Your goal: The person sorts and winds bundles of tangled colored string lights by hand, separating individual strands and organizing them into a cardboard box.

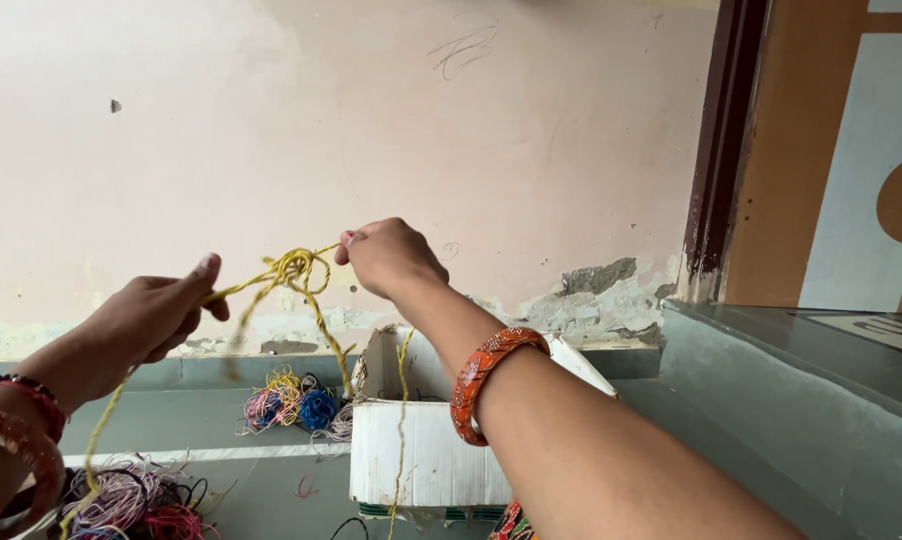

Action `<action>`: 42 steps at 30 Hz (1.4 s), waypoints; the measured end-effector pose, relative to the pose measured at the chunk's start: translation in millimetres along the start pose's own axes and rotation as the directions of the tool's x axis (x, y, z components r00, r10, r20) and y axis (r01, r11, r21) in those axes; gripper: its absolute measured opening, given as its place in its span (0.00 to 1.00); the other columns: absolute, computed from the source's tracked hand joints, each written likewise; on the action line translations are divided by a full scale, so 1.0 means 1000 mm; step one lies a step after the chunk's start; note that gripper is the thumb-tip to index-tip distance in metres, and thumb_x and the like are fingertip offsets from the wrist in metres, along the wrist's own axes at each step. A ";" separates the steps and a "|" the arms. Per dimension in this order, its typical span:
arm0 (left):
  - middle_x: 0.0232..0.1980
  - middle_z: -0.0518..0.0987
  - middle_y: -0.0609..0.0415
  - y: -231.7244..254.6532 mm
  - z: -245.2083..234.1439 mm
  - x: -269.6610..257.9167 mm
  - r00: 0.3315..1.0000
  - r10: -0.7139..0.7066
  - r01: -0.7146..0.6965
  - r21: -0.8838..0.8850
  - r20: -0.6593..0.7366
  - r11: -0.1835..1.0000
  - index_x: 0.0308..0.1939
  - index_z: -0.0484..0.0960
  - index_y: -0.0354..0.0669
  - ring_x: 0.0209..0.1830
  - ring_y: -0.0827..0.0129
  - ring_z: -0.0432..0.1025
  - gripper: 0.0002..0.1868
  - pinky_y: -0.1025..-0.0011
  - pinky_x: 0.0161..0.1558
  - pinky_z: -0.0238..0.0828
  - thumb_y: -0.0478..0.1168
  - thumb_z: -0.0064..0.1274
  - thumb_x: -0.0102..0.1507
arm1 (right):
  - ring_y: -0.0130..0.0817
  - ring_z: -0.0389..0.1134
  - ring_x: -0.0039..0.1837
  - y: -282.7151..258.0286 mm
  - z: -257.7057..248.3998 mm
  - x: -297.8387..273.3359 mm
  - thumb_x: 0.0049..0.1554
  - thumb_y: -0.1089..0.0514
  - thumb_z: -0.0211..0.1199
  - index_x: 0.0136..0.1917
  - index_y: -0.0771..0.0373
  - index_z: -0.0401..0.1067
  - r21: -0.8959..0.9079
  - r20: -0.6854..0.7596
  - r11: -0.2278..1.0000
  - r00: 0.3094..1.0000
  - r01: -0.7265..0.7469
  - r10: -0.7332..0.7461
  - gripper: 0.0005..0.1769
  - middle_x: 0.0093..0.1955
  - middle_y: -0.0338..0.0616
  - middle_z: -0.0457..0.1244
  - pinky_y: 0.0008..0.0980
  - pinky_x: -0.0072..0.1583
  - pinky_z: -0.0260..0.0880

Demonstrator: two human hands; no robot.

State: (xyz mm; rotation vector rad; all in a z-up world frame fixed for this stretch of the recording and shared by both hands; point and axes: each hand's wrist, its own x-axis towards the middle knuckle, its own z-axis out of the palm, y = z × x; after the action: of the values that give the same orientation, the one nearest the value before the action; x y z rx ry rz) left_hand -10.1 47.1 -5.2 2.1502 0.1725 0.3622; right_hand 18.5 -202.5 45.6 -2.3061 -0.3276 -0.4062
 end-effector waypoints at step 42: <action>0.21 0.59 0.57 0.005 0.027 0.002 0.987 0.044 -0.033 -0.078 0.152 0.996 0.26 0.70 0.40 0.21 0.69 0.50 0.29 0.65 0.28 0.53 0.62 0.53 0.63 | 0.37 0.68 0.55 0.007 0.057 0.014 0.69 0.41 0.43 0.64 0.63 0.73 0.323 0.395 0.931 0.870 0.170 -0.296 0.29 0.54 0.50 0.68 0.45 0.63 0.69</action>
State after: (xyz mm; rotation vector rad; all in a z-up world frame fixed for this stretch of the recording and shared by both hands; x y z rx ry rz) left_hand 0.8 23.7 -15.0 2.0989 0.0290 0.2200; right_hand 44.3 -163.8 8.5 -2.0618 -0.8439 0.0552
